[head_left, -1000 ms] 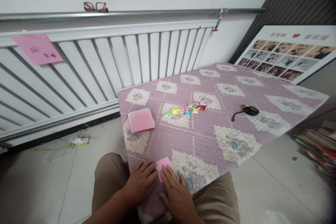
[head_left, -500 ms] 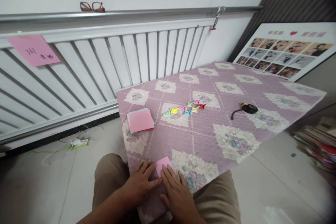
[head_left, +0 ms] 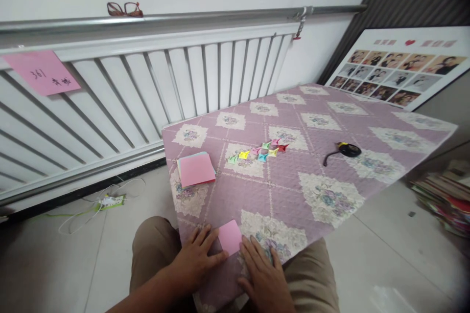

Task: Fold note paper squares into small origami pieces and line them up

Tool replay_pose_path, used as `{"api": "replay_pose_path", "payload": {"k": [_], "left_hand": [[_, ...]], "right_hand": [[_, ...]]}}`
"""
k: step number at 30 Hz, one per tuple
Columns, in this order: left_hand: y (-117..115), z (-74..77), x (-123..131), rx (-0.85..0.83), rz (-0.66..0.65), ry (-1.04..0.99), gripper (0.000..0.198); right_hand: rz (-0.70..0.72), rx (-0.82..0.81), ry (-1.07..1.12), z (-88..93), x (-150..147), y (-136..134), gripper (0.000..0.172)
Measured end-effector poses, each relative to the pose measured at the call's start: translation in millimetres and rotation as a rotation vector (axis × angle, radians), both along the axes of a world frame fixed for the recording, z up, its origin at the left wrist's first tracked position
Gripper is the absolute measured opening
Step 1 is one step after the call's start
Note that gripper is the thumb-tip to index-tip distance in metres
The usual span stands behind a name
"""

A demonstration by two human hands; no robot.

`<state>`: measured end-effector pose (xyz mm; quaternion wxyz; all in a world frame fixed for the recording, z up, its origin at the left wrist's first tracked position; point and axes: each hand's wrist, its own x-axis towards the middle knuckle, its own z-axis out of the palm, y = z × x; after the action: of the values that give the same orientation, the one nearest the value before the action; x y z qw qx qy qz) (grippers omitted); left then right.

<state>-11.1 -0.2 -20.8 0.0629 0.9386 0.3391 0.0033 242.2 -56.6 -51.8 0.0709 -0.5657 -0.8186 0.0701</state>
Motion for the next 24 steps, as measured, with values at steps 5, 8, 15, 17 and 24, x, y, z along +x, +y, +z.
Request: {"api": "replay_pose_path", "payload": {"k": [5,8,15,17,24], "left_hand": [[-0.5,-3.0,0.6,-0.016,0.020,-0.012,0.067],[-0.1,-5.2,0.8,-0.008,0.015,-0.012,0.067],[0.0,-8.5,-1.1,0.034,0.015,-0.042,0.056],[0.6,-7.2,-1.3,0.024,0.028,-0.065,0.052],[5.2,6.9,-3.0,-0.007,0.040,-0.068,0.057]], "right_hand": [[-0.156,0.030,-0.009,7.7,6.3,5.8,0.051],[-0.097,0.066,0.029,18.7,-10.0,8.8,0.052],[0.003,0.112,0.099,12.1,-47.3,8.9,0.037],[-0.001,0.118,0.091,9.3,-47.6,7.5,0.038],[0.029,0.093,0.031,10.3,-45.0,4.3,0.048]]}}
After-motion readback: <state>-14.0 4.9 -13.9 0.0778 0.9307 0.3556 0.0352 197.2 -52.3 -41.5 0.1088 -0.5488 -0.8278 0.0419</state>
